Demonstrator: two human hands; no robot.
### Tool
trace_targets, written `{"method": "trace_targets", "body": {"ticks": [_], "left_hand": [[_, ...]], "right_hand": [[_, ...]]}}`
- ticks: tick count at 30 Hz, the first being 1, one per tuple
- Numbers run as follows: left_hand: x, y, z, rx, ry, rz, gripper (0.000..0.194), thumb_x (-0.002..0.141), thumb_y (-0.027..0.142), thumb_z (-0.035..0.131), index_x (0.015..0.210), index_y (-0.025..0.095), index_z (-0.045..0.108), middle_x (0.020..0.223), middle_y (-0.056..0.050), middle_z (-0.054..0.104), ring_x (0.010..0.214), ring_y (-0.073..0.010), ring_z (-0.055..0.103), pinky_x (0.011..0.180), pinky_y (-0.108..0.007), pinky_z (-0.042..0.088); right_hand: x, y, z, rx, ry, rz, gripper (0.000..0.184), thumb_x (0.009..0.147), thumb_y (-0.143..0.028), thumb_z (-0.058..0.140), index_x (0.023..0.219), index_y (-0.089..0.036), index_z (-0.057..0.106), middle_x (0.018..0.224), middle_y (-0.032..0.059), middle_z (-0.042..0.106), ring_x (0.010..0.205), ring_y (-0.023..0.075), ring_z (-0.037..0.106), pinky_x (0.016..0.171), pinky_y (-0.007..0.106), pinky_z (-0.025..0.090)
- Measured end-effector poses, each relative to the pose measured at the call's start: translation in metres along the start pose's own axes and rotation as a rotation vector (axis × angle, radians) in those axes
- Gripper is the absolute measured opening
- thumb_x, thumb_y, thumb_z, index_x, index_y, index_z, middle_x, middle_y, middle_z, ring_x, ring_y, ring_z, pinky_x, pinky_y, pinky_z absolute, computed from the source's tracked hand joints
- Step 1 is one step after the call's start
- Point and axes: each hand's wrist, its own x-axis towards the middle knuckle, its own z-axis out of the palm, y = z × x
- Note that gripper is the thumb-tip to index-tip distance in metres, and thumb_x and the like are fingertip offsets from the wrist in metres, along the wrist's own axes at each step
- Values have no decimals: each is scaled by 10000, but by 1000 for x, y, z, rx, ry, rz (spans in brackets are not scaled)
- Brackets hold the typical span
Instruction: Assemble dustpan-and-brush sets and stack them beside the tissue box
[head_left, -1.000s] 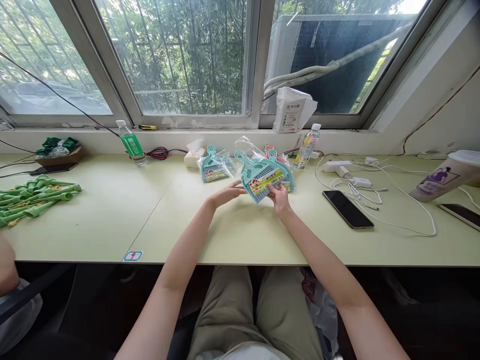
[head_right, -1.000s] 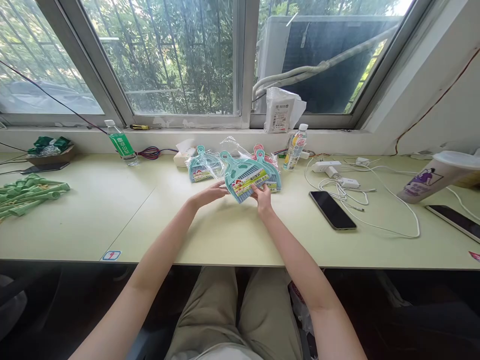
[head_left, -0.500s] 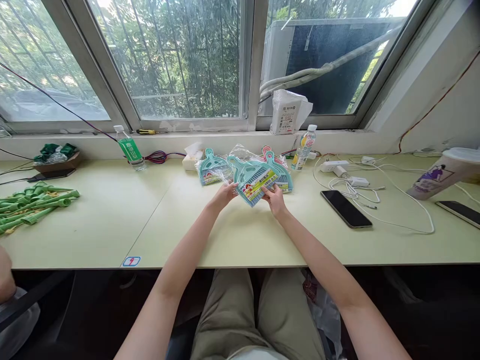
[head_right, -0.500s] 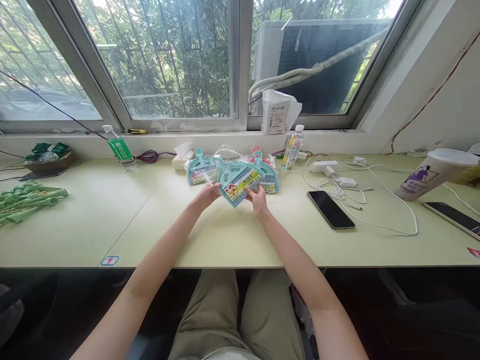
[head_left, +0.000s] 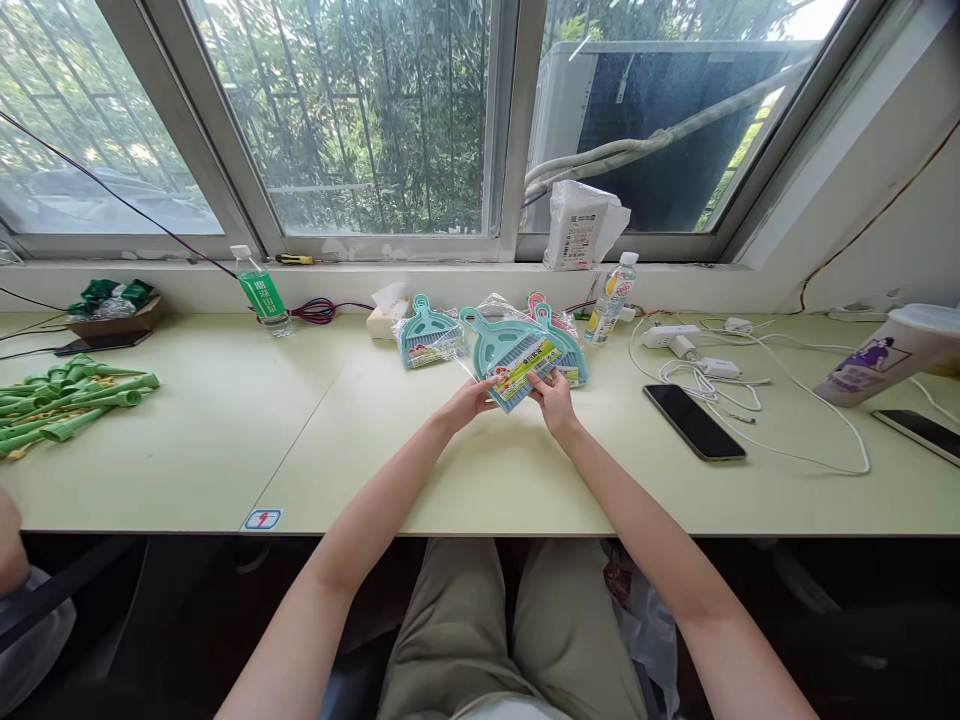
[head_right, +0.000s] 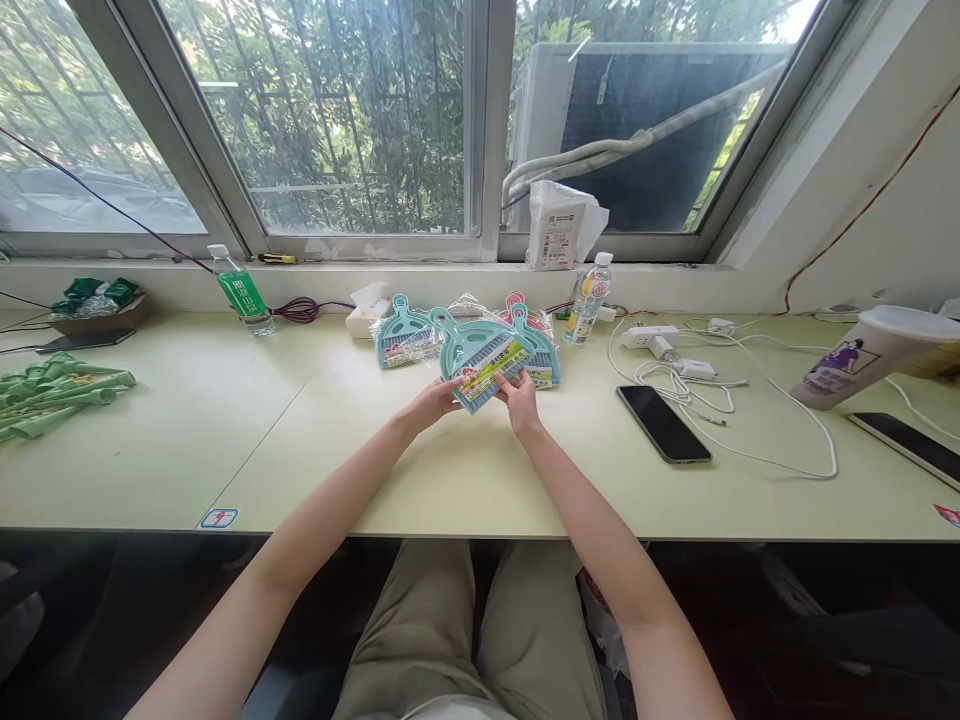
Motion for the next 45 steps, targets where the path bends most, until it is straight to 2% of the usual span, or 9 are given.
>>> {"method": "trace_targets", "body": {"ticks": [6, 11, 14, 17, 20, 27, 37, 41, 45], "left_hand": [[-3, 2, 1, 108, -44, 8, 526, 762, 431, 707, 1221, 202, 591, 1237, -119, 646, 1038, -248, 643, 911, -423, 516], [0, 0, 0, 104, -67, -36, 487, 781, 487, 664, 1172, 199, 623, 1180, -108, 671, 997, -249, 653, 895, -420, 511], [2, -2, 3, 9, 34, 15, 405, 810, 477, 621, 1103, 199, 649, 1154, -85, 680, 1045, -234, 632, 876, -362, 509], [3, 1, 2, -86, 181, 162, 347, 789, 398, 649, 1074, 199, 642, 1084, -56, 695, 1016, -204, 636, 844, -314, 508], [2, 7, -3, -135, 231, 255, 359, 755, 313, 679, 1092, 201, 628, 1019, -32, 704, 942, -178, 650, 804, -284, 512], [0, 4, 0, -75, 155, 169, 395, 709, 259, 736, 1083, 178, 638, 1009, -62, 721, 972, -233, 664, 889, -370, 508], [-4, -4, 3, 49, -18, 48, 488, 731, 356, 747, 1180, 214, 617, 1244, -93, 648, 1139, -266, 607, 987, -433, 459], [-1, -9, 7, 24, -78, 39, 483, 809, 472, 642, 1227, 235, 597, 1274, -80, 634, 1202, -260, 563, 990, -405, 451], [-2, 0, 9, -102, -43, 135, 502, 868, 581, 487, 1226, 246, 596, 1241, -55, 654, 1228, -257, 541, 1003, -397, 441]], "right_hand": [[-1, -1, -1, 4, -1, -18, 499, 618, -357, 834, 1031, -228, 585, 1001, 29, 725, 1002, 233, 680, 885, 410, 594], [0, 1, -1, 13, 20, -9, 483, 610, -345, 833, 1005, -219, 585, 998, 39, 723, 1008, 239, 677, 888, 414, 593], [0, 2, 0, 17, 31, 17, 483, 589, -333, 841, 979, -218, 580, 972, 39, 724, 1002, 245, 679, 883, 415, 595], [-1, 2, 1, 5, 17, 26, 479, 598, -336, 838, 984, -228, 577, 951, 25, 724, 989, 239, 682, 886, 420, 594], [-3, 2, 2, -17, -11, 27, 478, 611, -344, 834, 999, -234, 577, 939, 15, 721, 983, 234, 681, 891, 426, 592], [-2, 4, 1, -15, -41, 45, 517, 588, -357, 852, 1012, -230, 584, 962, 20, 724, 961, 228, 687, 886, 421, 593], [1, 3, 0, 7, -9, 32, 501, 579, -355, 849, 986, -234, 582, 969, 31, 722, 1020, 238, 672, 871, 412, 600], [3, -2, -1, 29, 12, 49, 476, 570, -319, 848, 948, -230, 572, 963, 37, 722, 1041, 252, 667, 872, 426, 601], [1, -6, 0, 62, 22, 50, 435, 588, -296, 842, 927, -231, 578, 967, 28, 722, 1047, 249, 670, 897, 419, 598]]}}
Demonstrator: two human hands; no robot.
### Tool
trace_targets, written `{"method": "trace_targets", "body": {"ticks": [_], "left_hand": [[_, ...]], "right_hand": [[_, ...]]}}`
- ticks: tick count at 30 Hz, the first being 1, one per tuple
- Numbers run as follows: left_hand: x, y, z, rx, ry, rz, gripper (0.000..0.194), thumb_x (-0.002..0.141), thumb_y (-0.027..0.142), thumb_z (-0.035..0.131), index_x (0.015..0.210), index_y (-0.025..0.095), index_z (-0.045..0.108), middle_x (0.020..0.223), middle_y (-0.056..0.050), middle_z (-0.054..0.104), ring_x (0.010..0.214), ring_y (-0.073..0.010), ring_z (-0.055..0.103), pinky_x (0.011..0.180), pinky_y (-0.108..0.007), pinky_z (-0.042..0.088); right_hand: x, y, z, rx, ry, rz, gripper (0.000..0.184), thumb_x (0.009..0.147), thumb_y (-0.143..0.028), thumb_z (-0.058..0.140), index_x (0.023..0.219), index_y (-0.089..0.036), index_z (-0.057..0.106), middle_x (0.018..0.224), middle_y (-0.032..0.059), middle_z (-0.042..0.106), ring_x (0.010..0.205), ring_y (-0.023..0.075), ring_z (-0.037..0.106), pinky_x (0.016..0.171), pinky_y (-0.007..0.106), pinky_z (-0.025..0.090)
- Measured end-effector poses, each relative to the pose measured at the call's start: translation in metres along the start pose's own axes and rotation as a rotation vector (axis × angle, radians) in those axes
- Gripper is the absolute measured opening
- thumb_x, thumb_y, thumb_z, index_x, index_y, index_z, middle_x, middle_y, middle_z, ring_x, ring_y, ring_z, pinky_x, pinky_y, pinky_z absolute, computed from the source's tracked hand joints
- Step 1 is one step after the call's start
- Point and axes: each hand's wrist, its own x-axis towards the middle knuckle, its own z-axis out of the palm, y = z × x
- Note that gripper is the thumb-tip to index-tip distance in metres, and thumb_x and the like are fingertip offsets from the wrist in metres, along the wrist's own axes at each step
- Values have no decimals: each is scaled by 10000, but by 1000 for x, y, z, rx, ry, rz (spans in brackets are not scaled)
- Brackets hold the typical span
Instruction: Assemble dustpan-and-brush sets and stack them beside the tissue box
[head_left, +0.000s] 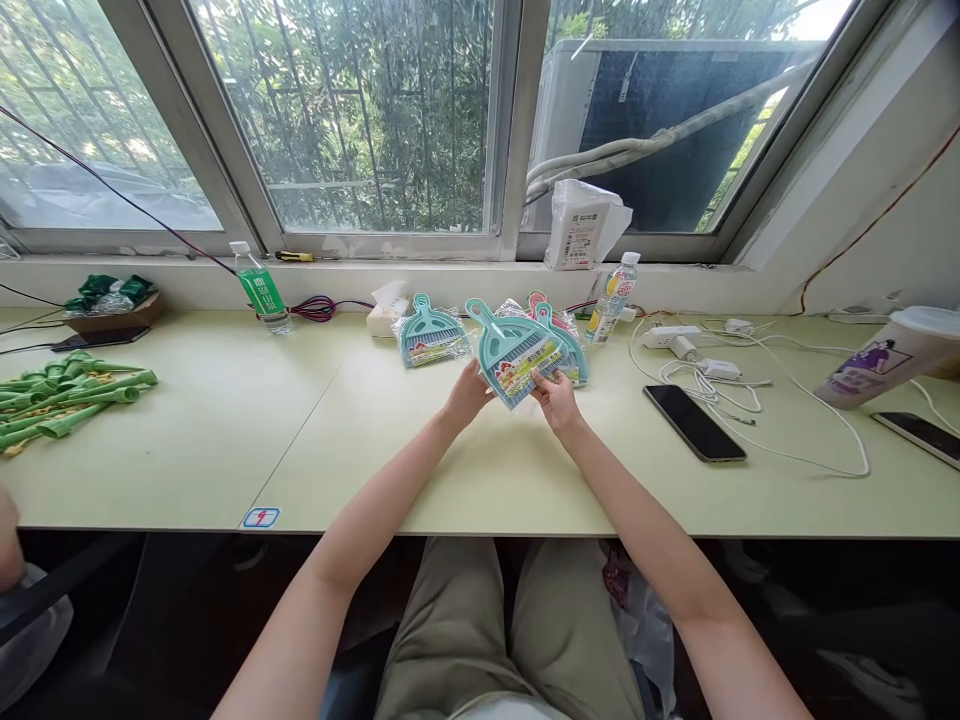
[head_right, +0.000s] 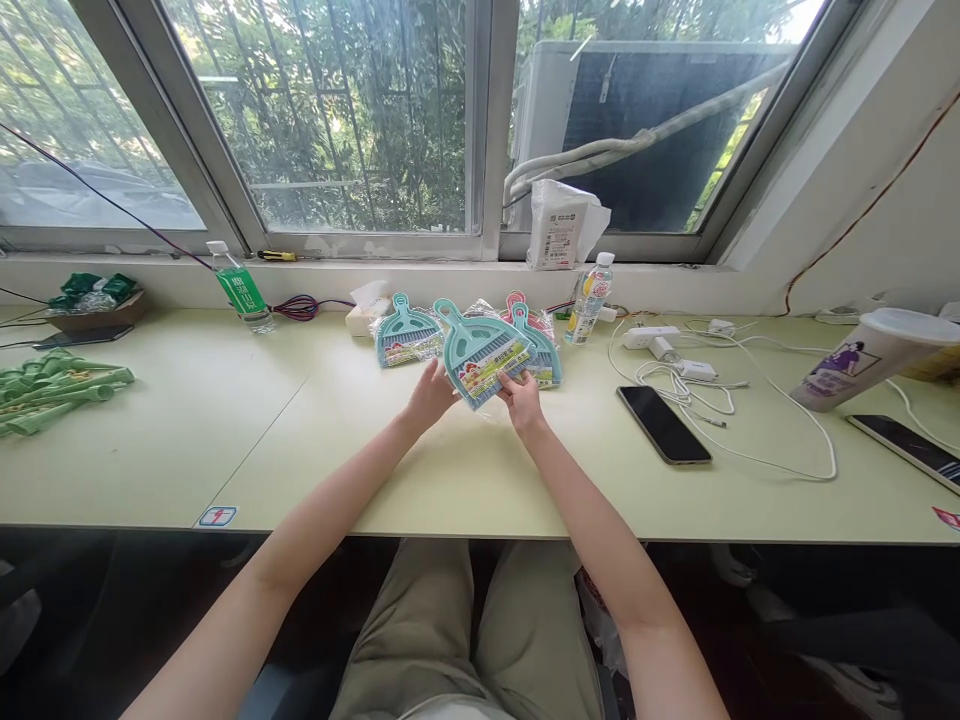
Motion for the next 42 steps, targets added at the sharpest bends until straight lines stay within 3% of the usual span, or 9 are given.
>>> {"method": "trace_targets", "body": {"ticks": [8, 13, 19, 23, 29, 32, 36, 38, 42], "left_hand": [[-4, 27, -9, -162, 108, 119, 900, 750, 870, 225, 1326, 241, 514, 1232, -83, 648, 1211, -281, 547, 986, -425, 427], [-3, 26, -13, -189, 127, 125, 880, 778, 838, 224, 1297, 209, 554, 1202, -103, 656, 1230, -298, 522, 996, -430, 410], [-8, 21, -8, -162, 66, 1, 848, 796, 809, 259, 1272, 180, 571, 1231, -127, 643, 1237, -328, 515, 1015, -486, 406], [-8, 14, 2, -159, 13, -13, 806, 804, 791, 296, 1295, 204, 548, 1279, -109, 621, 1271, -320, 495, 1042, -486, 393], [-3, 7, 11, -117, 130, 32, 930, 740, 880, 204, 1224, 180, 578, 1257, -126, 631, 1266, -339, 497, 1017, -467, 426], [-2, 6, 17, -50, 151, 96, 746, 791, 787, 395, 1229, 205, 557, 1232, -93, 647, 1259, -318, 510, 1027, -449, 426], [-1, -2, 22, 16, 173, 81, 539, 764, 376, 718, 1237, 213, 518, 1176, -58, 671, 1192, -248, 576, 1058, -405, 412], [-1, -6, 22, 24, 198, 43, 527, 743, 272, 731, 1220, 212, 516, 1174, -53, 670, 1169, -233, 591, 1055, -405, 421], [-2, -9, 19, 58, 220, 14, 491, 746, 236, 713, 1190, 206, 503, 1210, -59, 646, 1160, -231, 589, 1018, -404, 457]], "right_hand": [[-5, -1, 6, 6, -66, 50, 413, 595, -276, 848, 919, -222, 598, 944, 28, 729, 1021, 249, 683, 890, 410, 605], [-5, 2, 7, 7, -126, 61, 425, 586, -294, 859, 924, -216, 615, 940, 34, 736, 970, 241, 696, 855, 395, 611], [-7, 9, 10, -25, -212, 113, 513, 547, -309, 880, 982, -224, 622, 927, 41, 745, 897, 249, 714, 786, 407, 617], [-8, 7, 10, -18, -198, 67, 509, 569, -335, 867, 999, -237, 613, 919, 28, 746, 923, 252, 710, 810, 415, 614], [-5, 6, 6, 6, -90, -1, 462, 587, -326, 847, 964, -226, 599, 979, 28, 730, 981, 239, 691, 856, 400, 606], [-4, 7, 4, 13, -42, -16, 475, 590, -317, 840, 982, -233, 584, 1015, 29, 719, 1026, 240, 675, 872, 398, 602], [-3, 7, 2, -5, -40, -36, 500, 606, -328, 834, 1024, -241, 575, 1036, 31, 709, 1057, 241, 661, 878, 402, 600], [-2, 7, 0, -17, -35, -46, 509, 609, -330, 832, 1038, -245, 572, 1026, 27, 709, 1051, 237, 662, 879, 403, 599], [-3, 8, 0, -20, -32, -48, 513, 610, -317, 829, 1049, -256, 571, 997, 13, 712, 1021, 225, 673, 881, 395, 597]]}}
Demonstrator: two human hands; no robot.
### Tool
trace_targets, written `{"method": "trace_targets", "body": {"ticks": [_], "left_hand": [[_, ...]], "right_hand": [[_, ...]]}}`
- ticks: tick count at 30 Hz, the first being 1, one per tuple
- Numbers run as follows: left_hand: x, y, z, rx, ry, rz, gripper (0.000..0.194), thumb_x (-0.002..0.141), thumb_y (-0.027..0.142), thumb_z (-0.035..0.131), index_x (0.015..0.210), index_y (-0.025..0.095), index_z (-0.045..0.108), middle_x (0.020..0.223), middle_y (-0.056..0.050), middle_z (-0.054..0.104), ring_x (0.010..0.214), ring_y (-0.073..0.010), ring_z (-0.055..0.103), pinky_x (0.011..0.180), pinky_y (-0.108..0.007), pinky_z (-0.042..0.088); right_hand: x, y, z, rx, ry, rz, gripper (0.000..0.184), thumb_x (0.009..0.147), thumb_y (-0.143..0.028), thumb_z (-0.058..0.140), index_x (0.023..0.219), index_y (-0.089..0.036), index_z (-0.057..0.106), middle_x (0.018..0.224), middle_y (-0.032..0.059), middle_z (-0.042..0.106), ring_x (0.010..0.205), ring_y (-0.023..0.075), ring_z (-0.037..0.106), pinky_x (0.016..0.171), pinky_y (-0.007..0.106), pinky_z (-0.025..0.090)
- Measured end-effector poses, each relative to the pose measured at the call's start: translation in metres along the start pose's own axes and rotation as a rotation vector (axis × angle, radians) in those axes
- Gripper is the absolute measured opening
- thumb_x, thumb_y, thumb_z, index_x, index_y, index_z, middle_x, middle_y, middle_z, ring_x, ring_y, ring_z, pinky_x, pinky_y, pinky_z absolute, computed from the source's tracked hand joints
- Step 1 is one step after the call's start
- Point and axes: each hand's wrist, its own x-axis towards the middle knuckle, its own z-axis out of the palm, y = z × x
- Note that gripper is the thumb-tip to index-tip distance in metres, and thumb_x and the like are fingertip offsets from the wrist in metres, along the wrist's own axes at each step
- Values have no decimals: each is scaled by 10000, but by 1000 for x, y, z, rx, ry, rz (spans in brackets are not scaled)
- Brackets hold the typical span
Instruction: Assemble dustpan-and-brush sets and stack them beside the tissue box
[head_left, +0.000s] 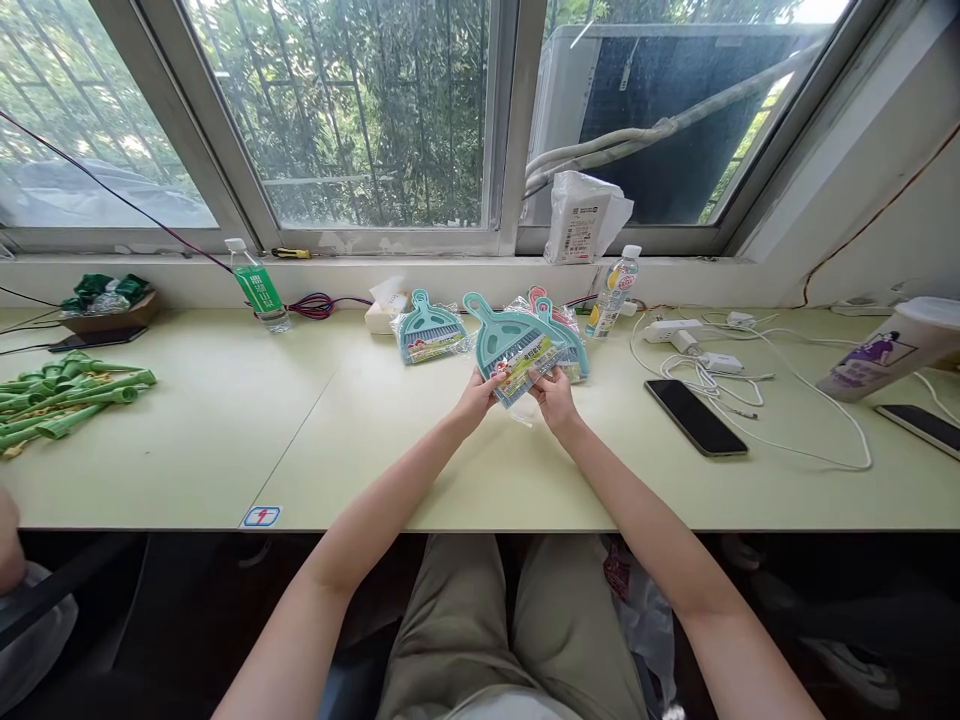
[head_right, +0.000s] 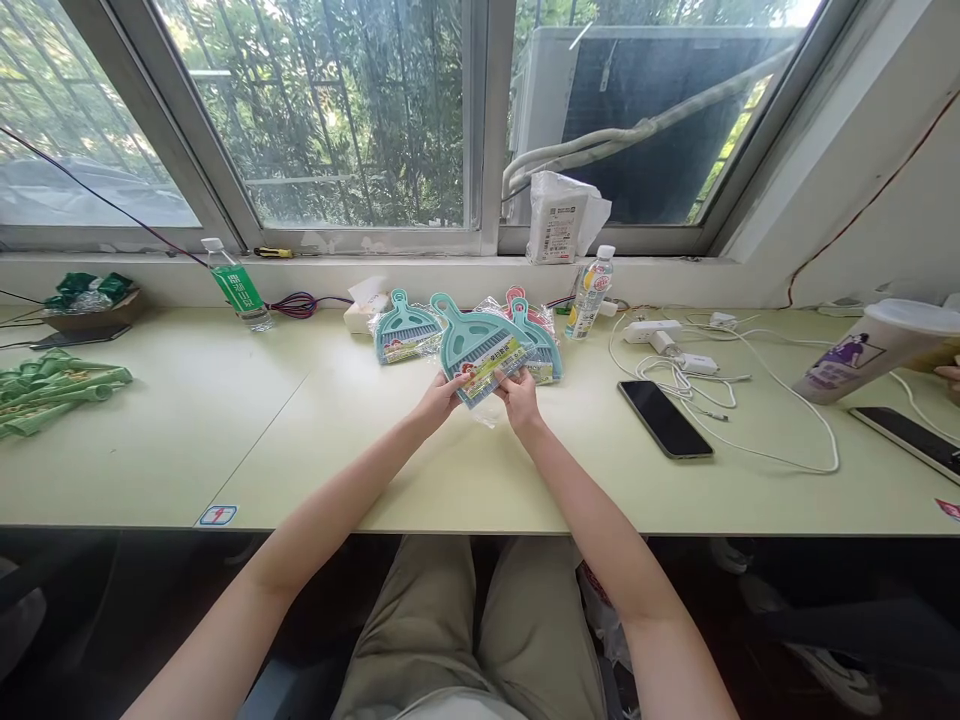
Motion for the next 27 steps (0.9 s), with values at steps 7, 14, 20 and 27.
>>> {"method": "trace_targets", "body": {"ticks": [7, 14, 20, 27], "left_hand": [[-3, 4, -2, 228, -6, 38, 519, 742, 353, 703, 1182, 210, 468, 1262, -96, 600, 1102, -266, 593, 858, -418, 525], [-3, 5, -5, 318, -22, 35, 561, 708, 376, 714, 1182, 227, 455, 1213, -86, 615, 1030, -247, 607, 796, -377, 529], [-2, 6, -5, 340, 9, 30, 579, 707, 353, 709, 1195, 201, 437, 1196, -97, 612, 1004, -234, 609, 763, -357, 536], [-1, 5, -5, 303, 29, 29, 592, 698, 317, 696, 1221, 231, 432, 1219, -79, 602, 999, -223, 621, 736, -343, 548]], "right_hand": [[2, 3, -1, 5, 29, -7, 464, 618, -289, 811, 1014, -249, 574, 977, 6, 715, 987, 219, 685, 880, 402, 597], [2, 5, -1, 36, 43, 5, 442, 624, -262, 805, 1001, -247, 576, 1006, 0, 716, 977, 215, 693, 888, 400, 600], [2, 7, -1, 32, 46, 4, 418, 649, -246, 781, 1010, -247, 571, 999, 7, 717, 990, 216, 691, 883, 394, 601], [1, 5, 0, 40, 44, 2, 422, 657, -243, 771, 1026, -254, 566, 982, -4, 722, 961, 208, 701, 871, 385, 604]]}}
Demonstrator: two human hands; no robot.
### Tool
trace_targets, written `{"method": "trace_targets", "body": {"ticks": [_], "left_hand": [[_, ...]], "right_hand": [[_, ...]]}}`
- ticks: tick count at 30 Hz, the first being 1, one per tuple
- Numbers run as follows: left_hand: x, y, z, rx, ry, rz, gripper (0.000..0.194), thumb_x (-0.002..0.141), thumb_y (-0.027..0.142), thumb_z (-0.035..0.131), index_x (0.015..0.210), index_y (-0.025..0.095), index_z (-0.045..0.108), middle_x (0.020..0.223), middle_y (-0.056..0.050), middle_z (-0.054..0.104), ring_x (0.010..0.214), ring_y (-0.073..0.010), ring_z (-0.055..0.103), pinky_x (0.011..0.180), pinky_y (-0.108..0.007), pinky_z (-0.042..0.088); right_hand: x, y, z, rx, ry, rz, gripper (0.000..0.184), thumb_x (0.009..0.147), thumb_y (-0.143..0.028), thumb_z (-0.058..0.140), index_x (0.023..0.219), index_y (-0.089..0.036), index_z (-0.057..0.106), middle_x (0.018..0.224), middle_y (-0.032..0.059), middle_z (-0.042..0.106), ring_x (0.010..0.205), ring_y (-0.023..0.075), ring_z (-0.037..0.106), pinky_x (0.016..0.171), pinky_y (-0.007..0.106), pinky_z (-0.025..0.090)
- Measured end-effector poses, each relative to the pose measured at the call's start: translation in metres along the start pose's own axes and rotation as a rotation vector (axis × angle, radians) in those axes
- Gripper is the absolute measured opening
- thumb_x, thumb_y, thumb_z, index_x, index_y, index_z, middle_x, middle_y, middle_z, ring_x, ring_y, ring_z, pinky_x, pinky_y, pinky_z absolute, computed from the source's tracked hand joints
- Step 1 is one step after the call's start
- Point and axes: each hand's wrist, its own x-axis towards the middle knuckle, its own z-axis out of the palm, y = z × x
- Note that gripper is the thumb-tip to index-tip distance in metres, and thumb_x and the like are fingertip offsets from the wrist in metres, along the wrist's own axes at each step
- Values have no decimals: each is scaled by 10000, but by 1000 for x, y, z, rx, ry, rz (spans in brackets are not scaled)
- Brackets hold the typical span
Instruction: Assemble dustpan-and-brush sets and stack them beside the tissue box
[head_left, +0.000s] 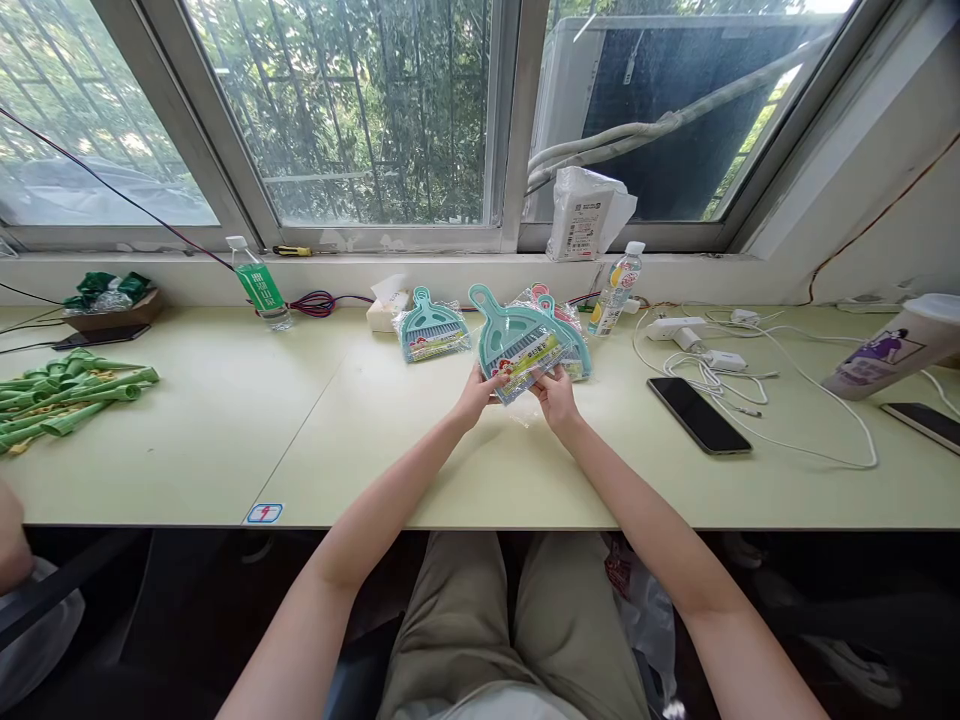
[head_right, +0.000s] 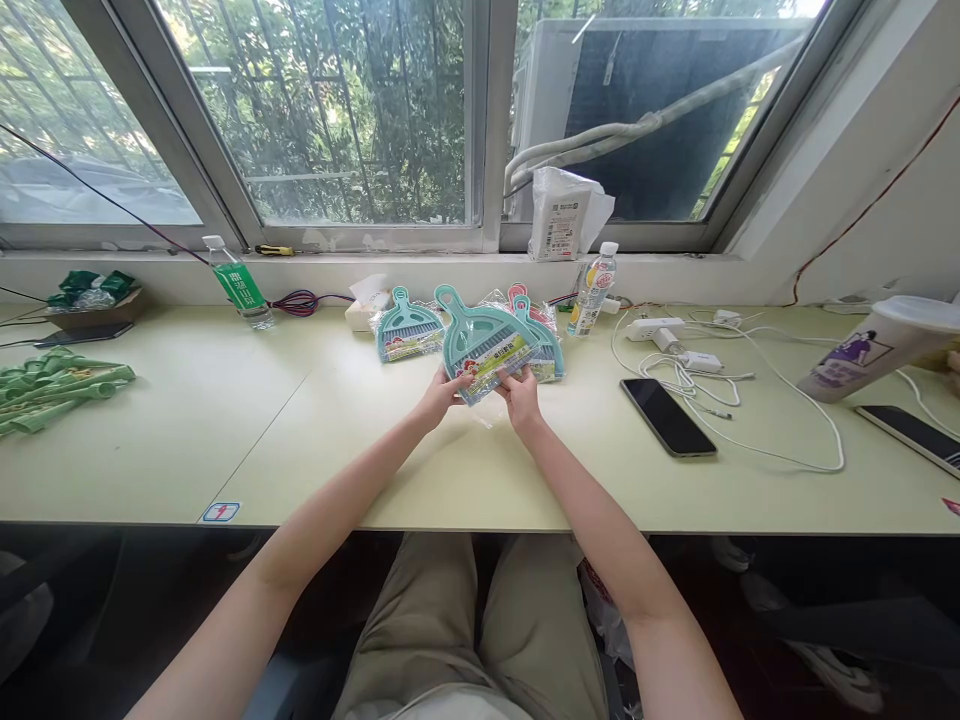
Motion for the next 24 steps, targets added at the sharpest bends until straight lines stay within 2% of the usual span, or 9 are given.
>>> {"method": "trace_targets", "body": {"ticks": [3, 11, 24], "left_hand": [[1, -1, -1, -21, -12, -6, 616, 709, 329, 694, 1254, 253, 416, 1226, -71, 601, 973, -223, 647, 741, -354, 559], [1, -1, -4, -39, -133, -25, 687, 767, 370, 665, 1341, 303, 293, 1307, -87, 561, 720, -181, 702, 705, -395, 599], [-2, 1, -3, -32, -176, -8, 671, 787, 369, 658, 1323, 282, 263, 1264, -101, 592, 654, -162, 697, 708, -422, 609]], "right_hand": [[-1, -1, 0, -2, -6, -1, 419, 665, -247, 764, 1033, -250, 564, 994, 4, 723, 969, 209, 699, 873, 384, 601], [-1, -2, 1, 9, -21, -7, 406, 669, -232, 751, 1028, -248, 564, 997, 1, 723, 953, 202, 704, 873, 374, 601], [-2, -2, 2, 1, -2, -12, 421, 685, -229, 732, 1068, -261, 561, 1006, -3, 720, 956, 197, 701, 869, 373, 603]]}}
